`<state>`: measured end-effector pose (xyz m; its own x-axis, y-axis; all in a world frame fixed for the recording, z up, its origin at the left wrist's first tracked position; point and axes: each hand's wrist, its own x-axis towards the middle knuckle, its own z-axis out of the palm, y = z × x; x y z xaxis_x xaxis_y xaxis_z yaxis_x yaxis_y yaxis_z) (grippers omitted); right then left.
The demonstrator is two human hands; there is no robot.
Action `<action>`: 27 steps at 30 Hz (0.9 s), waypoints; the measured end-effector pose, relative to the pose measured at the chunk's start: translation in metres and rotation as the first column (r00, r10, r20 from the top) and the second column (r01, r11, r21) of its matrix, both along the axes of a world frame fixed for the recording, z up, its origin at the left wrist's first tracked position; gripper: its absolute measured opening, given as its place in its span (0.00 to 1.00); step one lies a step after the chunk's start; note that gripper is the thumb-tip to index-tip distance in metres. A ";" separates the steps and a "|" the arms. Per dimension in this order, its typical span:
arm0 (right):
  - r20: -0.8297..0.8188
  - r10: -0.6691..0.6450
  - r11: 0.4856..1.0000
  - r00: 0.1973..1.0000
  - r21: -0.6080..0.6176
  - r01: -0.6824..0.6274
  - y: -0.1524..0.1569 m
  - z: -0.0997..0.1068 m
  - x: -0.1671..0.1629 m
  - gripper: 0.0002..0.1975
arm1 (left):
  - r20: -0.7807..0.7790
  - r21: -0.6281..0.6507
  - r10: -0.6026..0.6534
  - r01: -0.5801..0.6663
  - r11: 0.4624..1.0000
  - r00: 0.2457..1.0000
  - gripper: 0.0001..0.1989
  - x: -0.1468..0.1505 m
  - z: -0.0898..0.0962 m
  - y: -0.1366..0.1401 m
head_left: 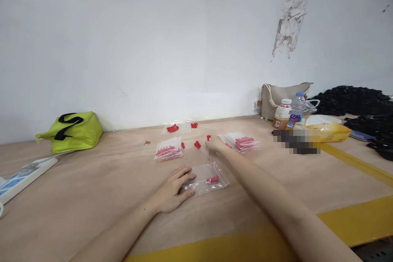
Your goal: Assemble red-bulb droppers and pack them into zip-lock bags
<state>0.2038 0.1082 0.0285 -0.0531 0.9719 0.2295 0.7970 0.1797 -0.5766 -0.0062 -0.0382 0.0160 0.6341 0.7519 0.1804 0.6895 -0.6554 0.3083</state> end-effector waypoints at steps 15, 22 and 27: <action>-0.917 -0.005 0.994 0.398 -0.048 -0.100 -0.092 -0.038 0.049 0.14 | -0.019 0.012 0.022 -0.022 1.000 1.000 0.23 0.001 0.000 0.001; -0.728 0.278 0.878 0.627 -0.072 -0.473 -0.096 -0.034 0.064 0.13 | -0.003 0.018 0.029 -0.029 0.999 1.000 0.26 0.003 0.001 0.000; -0.486 0.509 0.831 0.710 0.066 -0.552 -0.100 -0.031 0.058 0.08 | -0.005 0.023 0.011 -0.011 1.000 1.000 0.26 0.003 0.001 0.000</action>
<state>0.2619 0.0080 -0.0023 -0.4734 0.8319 0.2896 0.2142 0.4276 -0.8782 -0.0037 -0.0385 0.0168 0.6268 0.7547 0.1940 0.6984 -0.6545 0.2896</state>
